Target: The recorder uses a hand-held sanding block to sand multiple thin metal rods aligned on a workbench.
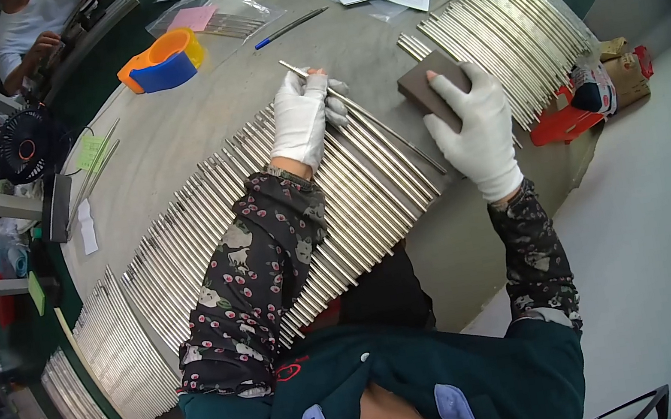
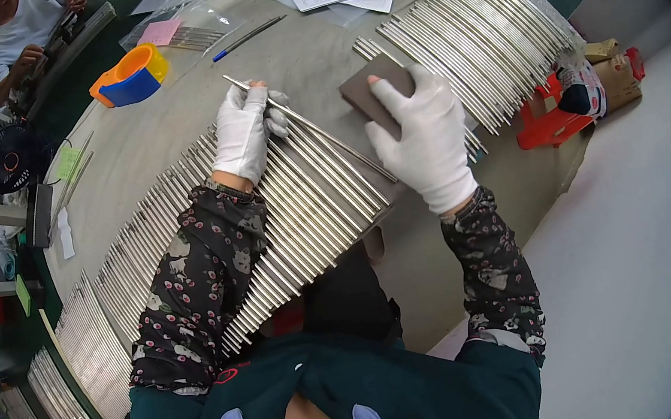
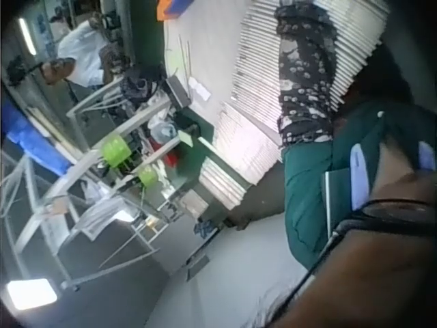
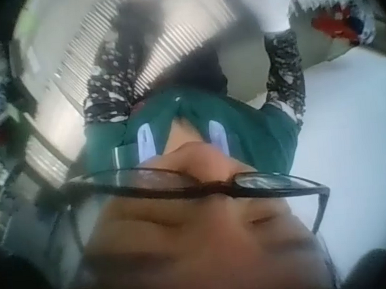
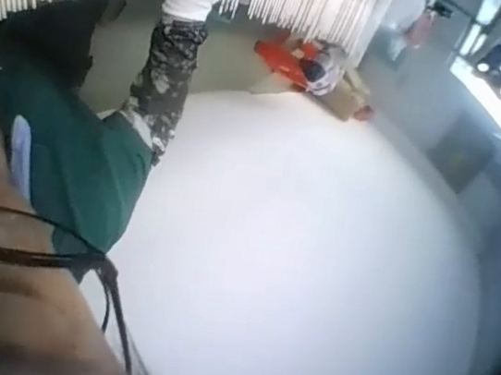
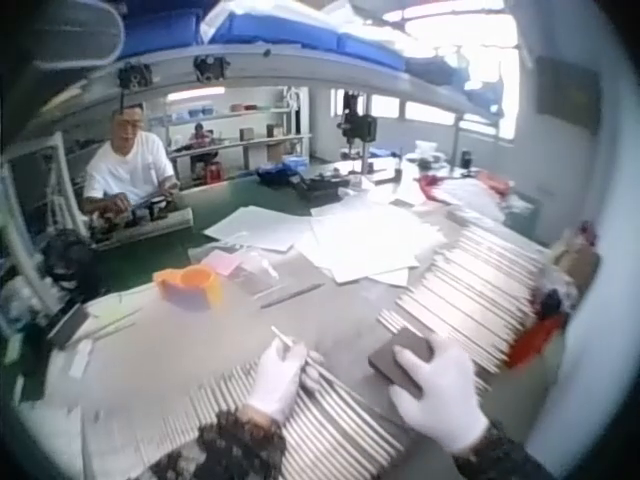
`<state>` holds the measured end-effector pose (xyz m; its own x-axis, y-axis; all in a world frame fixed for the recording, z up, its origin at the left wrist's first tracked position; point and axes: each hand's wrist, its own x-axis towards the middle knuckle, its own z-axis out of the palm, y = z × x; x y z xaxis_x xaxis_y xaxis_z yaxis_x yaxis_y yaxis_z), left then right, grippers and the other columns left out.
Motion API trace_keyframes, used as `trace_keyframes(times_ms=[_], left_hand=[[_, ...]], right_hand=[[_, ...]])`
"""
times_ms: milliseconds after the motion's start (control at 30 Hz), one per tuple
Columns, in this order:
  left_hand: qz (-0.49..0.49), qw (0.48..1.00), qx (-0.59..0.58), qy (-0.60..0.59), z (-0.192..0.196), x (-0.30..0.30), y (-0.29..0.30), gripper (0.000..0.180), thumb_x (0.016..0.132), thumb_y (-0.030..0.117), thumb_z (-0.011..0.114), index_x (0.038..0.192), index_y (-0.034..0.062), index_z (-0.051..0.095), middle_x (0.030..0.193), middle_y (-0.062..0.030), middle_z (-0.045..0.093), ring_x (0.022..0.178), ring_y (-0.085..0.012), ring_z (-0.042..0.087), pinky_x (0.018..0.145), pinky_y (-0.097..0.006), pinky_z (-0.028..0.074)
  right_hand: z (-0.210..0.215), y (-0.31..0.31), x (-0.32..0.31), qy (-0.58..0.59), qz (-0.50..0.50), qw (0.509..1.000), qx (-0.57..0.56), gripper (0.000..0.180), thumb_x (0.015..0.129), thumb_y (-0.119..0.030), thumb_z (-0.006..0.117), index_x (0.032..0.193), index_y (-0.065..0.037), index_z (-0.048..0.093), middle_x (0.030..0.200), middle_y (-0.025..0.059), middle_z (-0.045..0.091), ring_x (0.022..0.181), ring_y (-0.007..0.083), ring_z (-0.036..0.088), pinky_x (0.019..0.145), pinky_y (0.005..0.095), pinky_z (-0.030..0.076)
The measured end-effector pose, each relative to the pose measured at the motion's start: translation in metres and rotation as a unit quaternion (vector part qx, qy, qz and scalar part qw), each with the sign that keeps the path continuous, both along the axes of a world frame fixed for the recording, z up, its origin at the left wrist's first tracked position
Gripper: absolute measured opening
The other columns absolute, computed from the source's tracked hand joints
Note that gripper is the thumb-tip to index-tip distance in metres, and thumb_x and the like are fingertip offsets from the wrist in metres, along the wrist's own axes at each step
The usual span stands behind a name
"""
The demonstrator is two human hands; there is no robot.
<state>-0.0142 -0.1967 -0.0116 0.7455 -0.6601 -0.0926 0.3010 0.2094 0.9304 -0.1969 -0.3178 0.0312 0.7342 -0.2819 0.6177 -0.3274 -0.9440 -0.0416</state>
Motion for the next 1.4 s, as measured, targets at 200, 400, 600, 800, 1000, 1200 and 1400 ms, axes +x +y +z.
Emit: trace_keyframes(times_ms=[200,400,600,800,1000,1200,1400], left_hand=[[0.007,1.000,-0.011,0.018,0.001,-0.001,0.002,0.021,0.098,0.020,0.051,0.106,0.0021,0.045,0.082,-0.0112,0.062,0.054,-0.0101,0.056,0.046,-0.022,0.048],[0.013,1.000,-0.007,0.019,0.000,0.001,0.005,0.020,0.097,0.020,0.052,0.105,0.0026,0.045,0.083,-0.0122,0.062,0.054,-0.0108,0.056,0.046,-0.021,0.048],[0.009,1.000,-0.015,0.013,0.001,0.000,0.004,0.022,0.097,0.021,0.052,0.107,0.0025,0.044,0.082,-0.0120,0.063,0.051,-0.0090,0.053,0.044,-0.020,0.045],[-0.001,1.000,0.004,-0.003,0.002,-0.001,0.005,0.021,0.098,0.021,0.050,0.107,0.0029,0.045,0.081,-0.0116,0.064,0.048,-0.0056,0.048,0.039,-0.017,0.038],[-0.003,1.000,-0.006,0.008,0.002,-0.004,0.000,0.020,0.098,0.021,0.051,0.107,0.0036,0.046,0.082,-0.0106,0.065,0.048,-0.0056,0.047,0.039,-0.017,0.036],[-0.008,1.000,0.003,0.000,0.000,-0.003,0.003,0.019,0.098,0.020,0.049,0.106,0.0037,0.045,0.083,-0.0135,0.065,0.049,-0.0066,0.049,0.038,-0.017,0.037],[-0.022,0.998,0.064,0.001,0.017,0.004,0.000,0.019,0.096,0.017,0.051,0.104,-0.0005,0.048,0.083,-0.0129,0.066,0.046,-0.0067,0.049,0.039,-0.018,0.039]], right_hand=[[0.000,-0.007,0.003,0.050,-0.086,0.995,-0.002,0.044,0.068,-0.022,0.072,0.109,-0.010,0.066,0.115,0.0222,0.053,0.097,0.0347,0.053,0.082,0.0425,0.047],[-0.009,0.012,0.003,0.015,0.078,0.995,0.056,0.047,0.065,-0.021,0.073,0.110,-0.009,0.065,0.111,0.0231,0.054,0.099,0.0358,0.053,0.086,0.0431,0.045],[0.002,0.029,0.003,0.046,0.175,0.979,0.091,0.045,0.067,-0.021,0.072,0.111,-0.012,0.065,0.113,0.0213,0.054,0.101,0.0352,0.053,0.087,0.0421,0.046],[0.015,0.024,0.013,-0.016,0.140,0.986,0.086,0.048,0.065,-0.022,0.075,0.111,-0.011,0.066,0.110,0.0211,0.055,0.097,0.0351,0.056,0.083,0.0427,0.047],[0.001,0.000,0.023,0.030,-0.047,0.996,0.070,0.045,0.067,-0.025,0.073,0.111,-0.014,0.066,0.112,0.0207,0.053,0.099,0.0332,0.054,0.083,0.0423,0.046],[-0.002,0.004,0.023,0.016,-0.062,0.997,0.039,0.044,0.069,-0.026,0.073,0.110,-0.011,0.066,0.109,0.0222,0.056,0.101,0.0350,0.055,0.084,0.0416,0.048],[-0.017,0.006,-0.018,-0.010,-0.004,0.990,0.140,0.046,0.069,-0.022,0.072,0.113,-0.009,0.065,0.113,0.0224,0.055,0.101,0.0356,0.054,0.087,0.0423,0.047]])
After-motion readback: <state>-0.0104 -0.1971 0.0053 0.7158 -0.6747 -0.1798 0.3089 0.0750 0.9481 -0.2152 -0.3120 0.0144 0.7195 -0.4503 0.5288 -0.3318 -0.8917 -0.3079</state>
